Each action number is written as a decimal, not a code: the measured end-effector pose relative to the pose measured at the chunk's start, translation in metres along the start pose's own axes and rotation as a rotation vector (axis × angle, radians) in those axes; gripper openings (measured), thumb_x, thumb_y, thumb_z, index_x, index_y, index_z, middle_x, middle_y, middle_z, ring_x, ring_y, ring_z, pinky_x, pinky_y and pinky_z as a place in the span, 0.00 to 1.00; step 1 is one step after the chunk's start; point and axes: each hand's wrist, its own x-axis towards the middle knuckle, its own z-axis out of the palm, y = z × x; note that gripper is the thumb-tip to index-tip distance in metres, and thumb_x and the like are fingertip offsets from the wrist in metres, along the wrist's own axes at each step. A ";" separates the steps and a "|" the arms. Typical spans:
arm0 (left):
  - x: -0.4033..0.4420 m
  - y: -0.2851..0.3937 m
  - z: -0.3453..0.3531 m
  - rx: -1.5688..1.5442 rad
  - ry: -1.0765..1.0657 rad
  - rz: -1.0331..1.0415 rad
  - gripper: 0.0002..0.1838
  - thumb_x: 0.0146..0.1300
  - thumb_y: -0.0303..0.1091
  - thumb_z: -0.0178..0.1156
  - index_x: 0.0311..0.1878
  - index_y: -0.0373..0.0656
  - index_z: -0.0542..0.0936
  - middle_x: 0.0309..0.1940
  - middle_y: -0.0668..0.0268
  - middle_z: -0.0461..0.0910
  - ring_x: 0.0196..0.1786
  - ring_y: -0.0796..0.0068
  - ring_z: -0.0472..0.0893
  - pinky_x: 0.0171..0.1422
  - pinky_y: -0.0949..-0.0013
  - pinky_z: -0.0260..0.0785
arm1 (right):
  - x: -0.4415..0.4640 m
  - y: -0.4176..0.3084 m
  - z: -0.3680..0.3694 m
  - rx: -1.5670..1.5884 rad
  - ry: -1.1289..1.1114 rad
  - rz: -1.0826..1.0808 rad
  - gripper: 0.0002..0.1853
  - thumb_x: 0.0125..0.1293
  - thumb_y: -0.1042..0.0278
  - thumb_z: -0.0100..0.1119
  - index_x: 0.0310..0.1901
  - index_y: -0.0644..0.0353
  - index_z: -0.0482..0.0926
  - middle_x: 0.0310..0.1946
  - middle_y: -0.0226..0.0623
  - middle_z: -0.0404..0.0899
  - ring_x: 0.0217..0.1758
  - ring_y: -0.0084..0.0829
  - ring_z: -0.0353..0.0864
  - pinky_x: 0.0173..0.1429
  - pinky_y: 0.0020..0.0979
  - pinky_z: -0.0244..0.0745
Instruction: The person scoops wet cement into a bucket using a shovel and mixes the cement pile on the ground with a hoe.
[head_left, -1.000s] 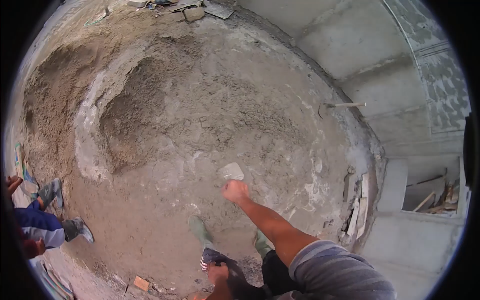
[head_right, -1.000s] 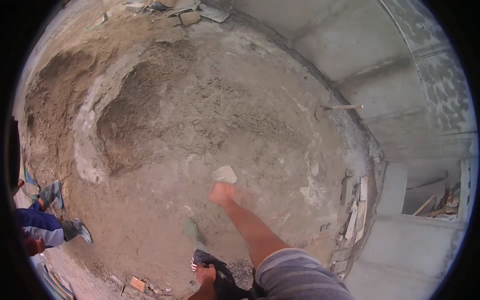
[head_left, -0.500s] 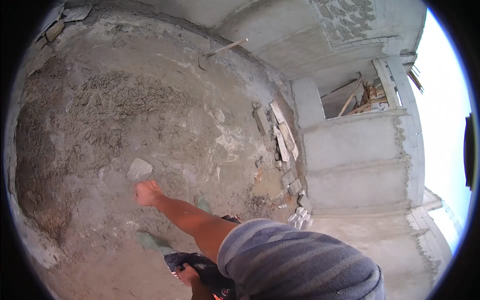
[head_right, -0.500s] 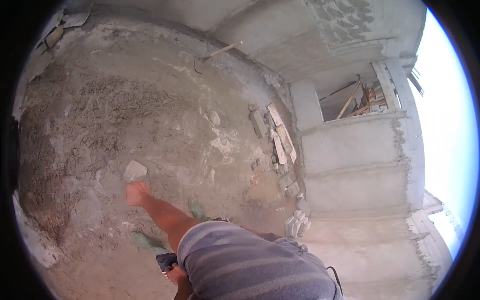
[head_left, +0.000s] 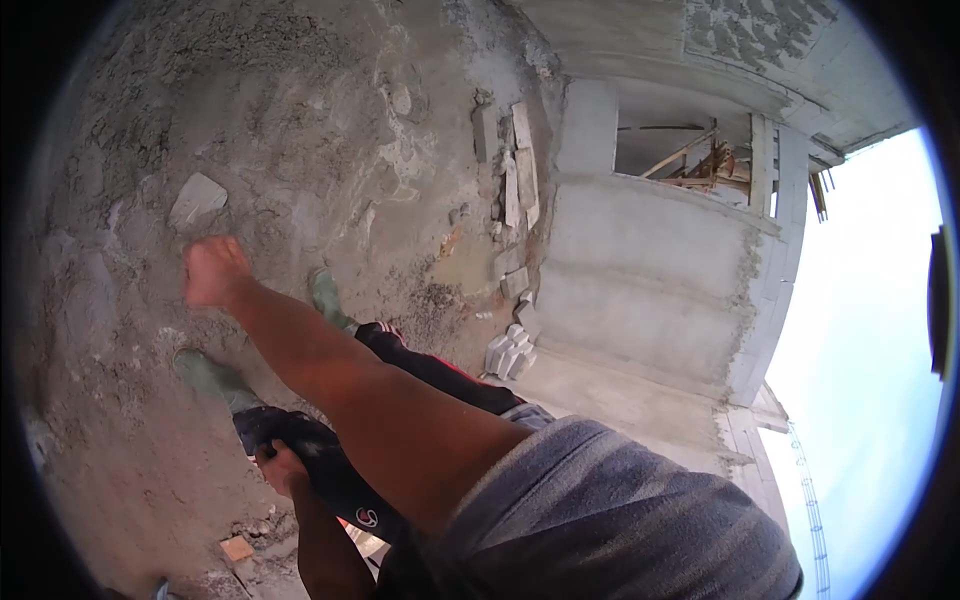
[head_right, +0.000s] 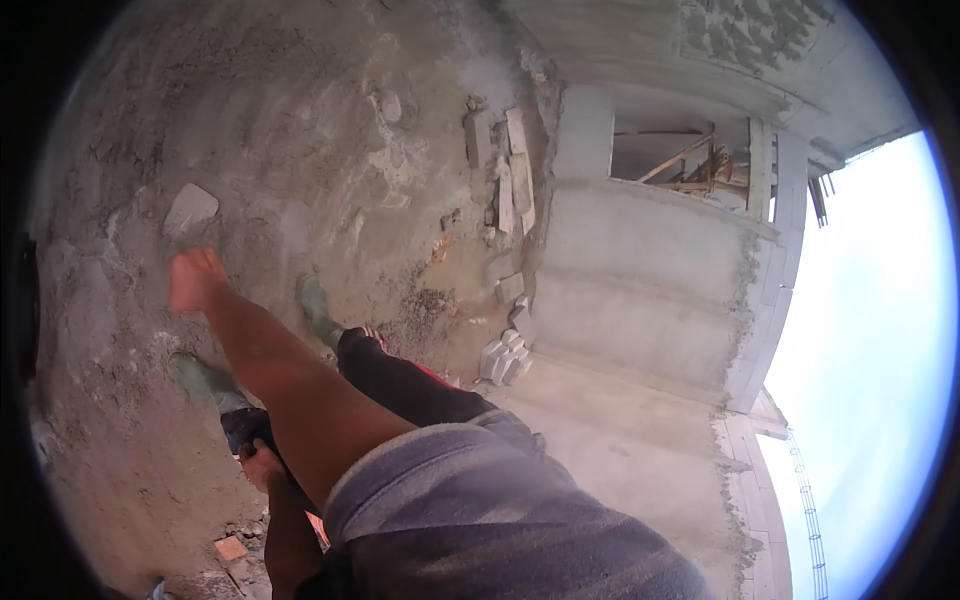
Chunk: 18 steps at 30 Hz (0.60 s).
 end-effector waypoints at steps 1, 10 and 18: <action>-0.001 0.003 0.002 0.007 0.001 0.008 0.33 0.63 0.56 0.56 0.68 0.48 0.78 0.65 0.53 0.79 0.66 0.48 0.78 0.69 0.48 0.70 | -0.001 0.001 -0.003 -0.019 -0.019 0.003 0.13 0.57 0.60 0.61 0.35 0.59 0.88 0.40 0.46 0.88 0.51 0.46 0.86 0.62 0.41 0.76; -0.009 0.022 -0.012 0.078 0.011 -0.013 0.30 0.64 0.54 0.56 0.66 0.48 0.79 0.66 0.53 0.79 0.67 0.49 0.78 0.71 0.49 0.69 | 0.006 -0.007 -0.021 -0.025 -0.197 0.023 0.13 0.58 0.58 0.61 0.38 0.53 0.90 0.42 0.42 0.89 0.53 0.43 0.86 0.64 0.39 0.75; -0.004 0.019 -0.004 0.096 0.008 -0.014 0.29 0.64 0.53 0.58 0.65 0.50 0.80 0.66 0.55 0.79 0.67 0.49 0.78 0.69 0.49 0.71 | 0.007 -0.006 -0.027 -0.019 -0.223 0.012 0.13 0.57 0.57 0.62 0.39 0.54 0.89 0.41 0.44 0.89 0.52 0.44 0.86 0.62 0.39 0.76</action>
